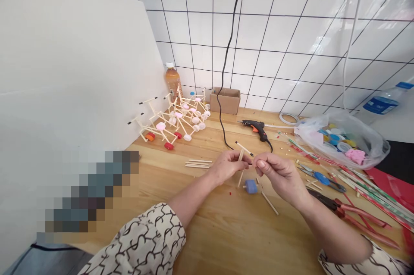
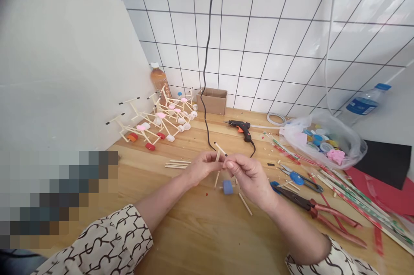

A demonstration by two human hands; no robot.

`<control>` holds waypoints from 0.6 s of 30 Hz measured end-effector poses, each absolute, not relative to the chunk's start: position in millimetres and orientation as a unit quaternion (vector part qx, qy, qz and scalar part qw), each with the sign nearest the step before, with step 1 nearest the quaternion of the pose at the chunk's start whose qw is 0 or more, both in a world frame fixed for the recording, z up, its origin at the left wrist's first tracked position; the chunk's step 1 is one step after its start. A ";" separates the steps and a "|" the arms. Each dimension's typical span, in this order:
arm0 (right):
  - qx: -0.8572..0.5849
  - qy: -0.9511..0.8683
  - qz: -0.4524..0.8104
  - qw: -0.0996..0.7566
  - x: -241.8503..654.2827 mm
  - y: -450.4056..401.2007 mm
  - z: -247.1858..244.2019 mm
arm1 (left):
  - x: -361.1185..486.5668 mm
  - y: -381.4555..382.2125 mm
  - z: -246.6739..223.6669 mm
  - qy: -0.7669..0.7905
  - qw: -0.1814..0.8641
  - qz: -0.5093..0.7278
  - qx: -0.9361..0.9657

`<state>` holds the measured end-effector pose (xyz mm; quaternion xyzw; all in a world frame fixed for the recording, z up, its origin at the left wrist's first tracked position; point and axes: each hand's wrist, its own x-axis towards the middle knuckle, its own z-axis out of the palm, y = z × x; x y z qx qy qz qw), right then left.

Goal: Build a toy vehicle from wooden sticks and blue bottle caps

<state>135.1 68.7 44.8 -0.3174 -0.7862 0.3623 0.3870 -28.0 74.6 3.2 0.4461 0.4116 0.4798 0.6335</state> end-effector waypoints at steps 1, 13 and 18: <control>-0.317 -0.779 0.359 0.405 137.3 68.9 48.3 | -28.7 75.9 2.0 0.423 0.626 0.488 0.437; -0.333 -0.702 0.213 0.593 168.7 18.3 111.8 | -56.4 75.9 14.3 0.449 0.578 0.561 0.386; -0.319 -0.726 0.182 0.582 164.7 2.7 120.1 | -54.3 66.8 19.7 0.426 0.586 0.552 0.413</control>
